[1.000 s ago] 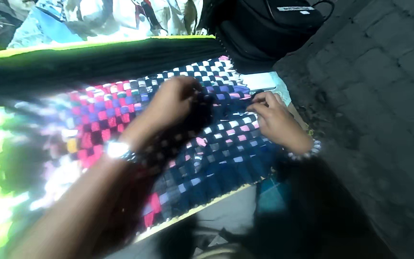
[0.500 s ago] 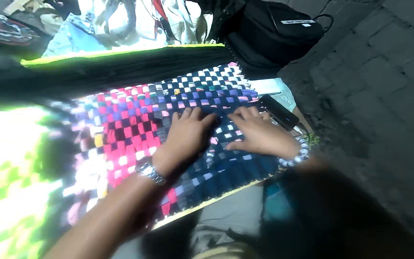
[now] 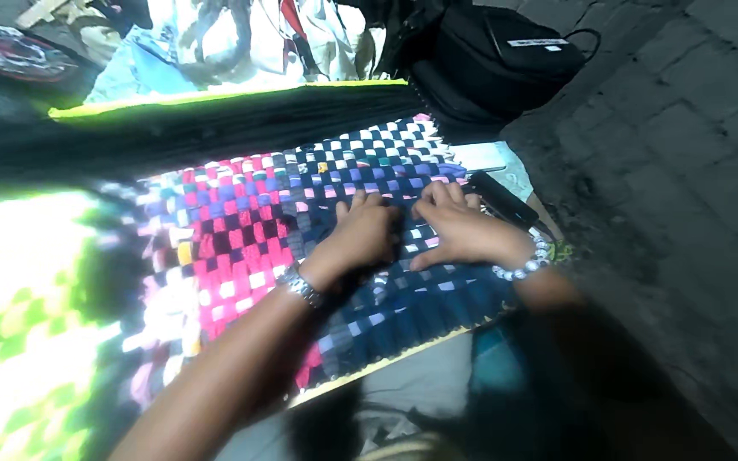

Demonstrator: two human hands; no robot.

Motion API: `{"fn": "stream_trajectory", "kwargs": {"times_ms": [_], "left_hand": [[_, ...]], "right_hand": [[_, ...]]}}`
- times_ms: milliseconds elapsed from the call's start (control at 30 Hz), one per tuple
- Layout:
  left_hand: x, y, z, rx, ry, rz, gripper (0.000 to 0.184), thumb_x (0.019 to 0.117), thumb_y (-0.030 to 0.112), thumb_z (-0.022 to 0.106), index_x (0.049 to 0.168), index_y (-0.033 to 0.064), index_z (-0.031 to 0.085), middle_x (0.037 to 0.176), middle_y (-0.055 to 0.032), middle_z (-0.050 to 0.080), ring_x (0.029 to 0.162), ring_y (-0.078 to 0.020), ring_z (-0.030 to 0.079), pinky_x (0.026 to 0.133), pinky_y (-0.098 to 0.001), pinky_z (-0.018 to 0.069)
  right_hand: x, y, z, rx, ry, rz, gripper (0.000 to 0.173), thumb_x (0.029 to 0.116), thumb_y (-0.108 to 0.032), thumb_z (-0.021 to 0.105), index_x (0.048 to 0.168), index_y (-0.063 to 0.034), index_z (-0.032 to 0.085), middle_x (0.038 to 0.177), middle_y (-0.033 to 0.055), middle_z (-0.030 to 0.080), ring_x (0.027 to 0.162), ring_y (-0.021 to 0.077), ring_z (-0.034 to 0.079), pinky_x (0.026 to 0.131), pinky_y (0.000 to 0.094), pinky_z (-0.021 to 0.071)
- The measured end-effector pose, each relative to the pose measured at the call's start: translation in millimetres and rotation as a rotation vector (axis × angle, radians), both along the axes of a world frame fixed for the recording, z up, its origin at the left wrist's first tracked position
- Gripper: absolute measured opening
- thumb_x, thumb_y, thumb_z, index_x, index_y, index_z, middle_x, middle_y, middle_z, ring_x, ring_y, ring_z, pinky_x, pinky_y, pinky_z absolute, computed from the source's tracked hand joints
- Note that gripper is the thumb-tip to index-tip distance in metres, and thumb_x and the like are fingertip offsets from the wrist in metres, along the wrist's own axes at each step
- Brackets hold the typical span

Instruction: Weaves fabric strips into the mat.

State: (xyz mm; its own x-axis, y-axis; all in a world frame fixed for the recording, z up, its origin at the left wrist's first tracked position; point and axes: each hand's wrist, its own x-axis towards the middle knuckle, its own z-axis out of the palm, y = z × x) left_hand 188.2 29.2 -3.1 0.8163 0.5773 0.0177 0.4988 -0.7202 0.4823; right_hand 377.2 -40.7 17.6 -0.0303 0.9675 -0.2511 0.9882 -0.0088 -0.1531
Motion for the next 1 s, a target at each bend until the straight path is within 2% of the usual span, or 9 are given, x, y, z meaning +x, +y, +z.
{"fn": "stream_trajectory", "kwargs": {"times_ms": [200, 300, 367, 433, 533, 600, 700, 800, 1000], "left_hand": [[-13, 5, -15, -0.039, -0.092, -0.074, 0.026, 0.0864, 0.010, 0.079, 0.112, 0.0143, 0.076, 0.121, -0.0173, 0.063, 0.120, -0.0449, 0.054, 0.092, -0.0707, 0.0412], [-16, 29, 4, -0.265, -0.060, -0.187, 0.031, 0.1016, 0.010, 0.059, 0.129, 0.0149, 0.072, 0.129, -0.0153, 0.063, 0.129, -0.0376, 0.052, 0.105, -0.0683, 0.0357], [-31, 39, 21, -0.366, -0.098, -0.182, 0.034, 0.1047, 0.006, 0.052, 0.135, 0.0127, 0.066, 0.132, -0.0075, 0.067, 0.123, -0.0195, 0.061, 0.107, -0.0481, 0.0475], [-47, 45, 34, -0.403, -0.154, -0.089, 0.031, 0.1045, 0.002, 0.050, 0.132, 0.0053, 0.064, 0.124, -0.0097, 0.068, 0.112, -0.0156, 0.065, 0.101, -0.0394, 0.0517], [-65, 43, 40, -0.312, -0.129, 0.005, 0.024, 0.1024, 0.000, 0.056, 0.124, 0.0000, 0.066, 0.115, -0.0156, 0.070, 0.104, -0.0218, 0.068, 0.096, -0.0433, 0.0541], [-69, 33, 32, -0.215, -0.076, 0.001, 0.024, 0.1008, 0.002, 0.060, 0.124, 0.0002, 0.068, 0.116, -0.0184, 0.068, 0.108, -0.0296, 0.067, 0.098, -0.0522, 0.0525], [-64, 13, 14, 0.001, -0.023, 0.023, 0.025, 0.0966, 0.006, 0.068, 0.121, 0.0011, 0.071, 0.120, -0.0240, 0.067, 0.118, -0.0475, 0.059, 0.097, -0.0721, 0.0411], [-56, 12, -5, 0.159, 0.008, 0.053, 0.027, 0.0970, 0.014, 0.069, 0.121, 0.0038, 0.069, 0.121, -0.0203, 0.067, 0.119, -0.0456, 0.060, 0.092, -0.0705, 0.0438], [-60, 15, -13, 0.169, -0.039, 0.063, 0.022, 0.0982, 0.012, 0.066, 0.116, -0.0007, 0.069, 0.118, -0.0222, 0.067, 0.117, -0.0466, 0.061, 0.092, -0.0698, 0.0448]], "right_hand": [[-1, -2, 0, 0.004, -0.031, 0.019, 0.081, 0.0671, -0.067, 0.086, 0.123, -0.0123, 0.064, 0.136, 0.0127, 0.049, 0.132, 0.0398, 0.041, 0.098, 0.0649, 0.0367], [0, -4, 1, 0.038, -0.007, 0.019, 0.084, 0.0663, -0.064, 0.088, 0.126, -0.0109, 0.064, 0.141, 0.0149, 0.049, 0.135, 0.0418, 0.040, 0.099, 0.0677, 0.0358], [1, -9, -1, 0.082, 0.018, 0.015, 0.084, 0.0665, -0.064, 0.088, 0.128, -0.0118, 0.063, 0.142, 0.0151, 0.049, 0.135, 0.0414, 0.041, 0.100, 0.0683, 0.0352], [1, -17, -2, 0.147, 0.047, 0.033, 0.085, 0.0699, -0.063, 0.087, 0.133, -0.0113, 0.062, 0.142, 0.0157, 0.050, 0.134, 0.0421, 0.043, 0.100, 0.0705, 0.0359], [-6, -27, 3, 0.214, 0.071, 0.095, 0.098, 0.0759, -0.058, 0.085, 0.154, -0.0143, 0.046, 0.145, 0.0168, 0.051, 0.135, 0.0431, 0.044, 0.100, 0.0726, 0.0353], [-16, -28, 11, 0.187, 0.076, 0.118, 0.099, 0.0816, -0.060, 0.078, 0.160, -0.0153, 0.038, 0.151, 0.0159, 0.048, 0.139, 0.0423, 0.042, 0.102, 0.0715, 0.0348], [-36, -26, 19, 0.117, 0.039, 0.133, 0.090, 0.0913, -0.065, 0.065, 0.160, -0.0143, 0.037, 0.154, 0.0145, 0.047, 0.143, 0.0409, 0.040, 0.105, 0.0718, 0.0330], [-57, -20, 14, 0.033, -0.037, 0.116, 0.084, 0.0962, -0.069, 0.053, 0.160, -0.0157, 0.039, 0.156, 0.0115, 0.046, 0.145, 0.0389, 0.039, 0.107, 0.0717, 0.0319], [-59, -5, -9, 0.174, -0.055, 0.092, 0.074, 0.0921, -0.063, 0.066, 0.145, -0.0126, 0.056, 0.142, 0.0160, 0.053, 0.131, 0.0417, 0.049, 0.095, 0.0664, 0.0425]]}}
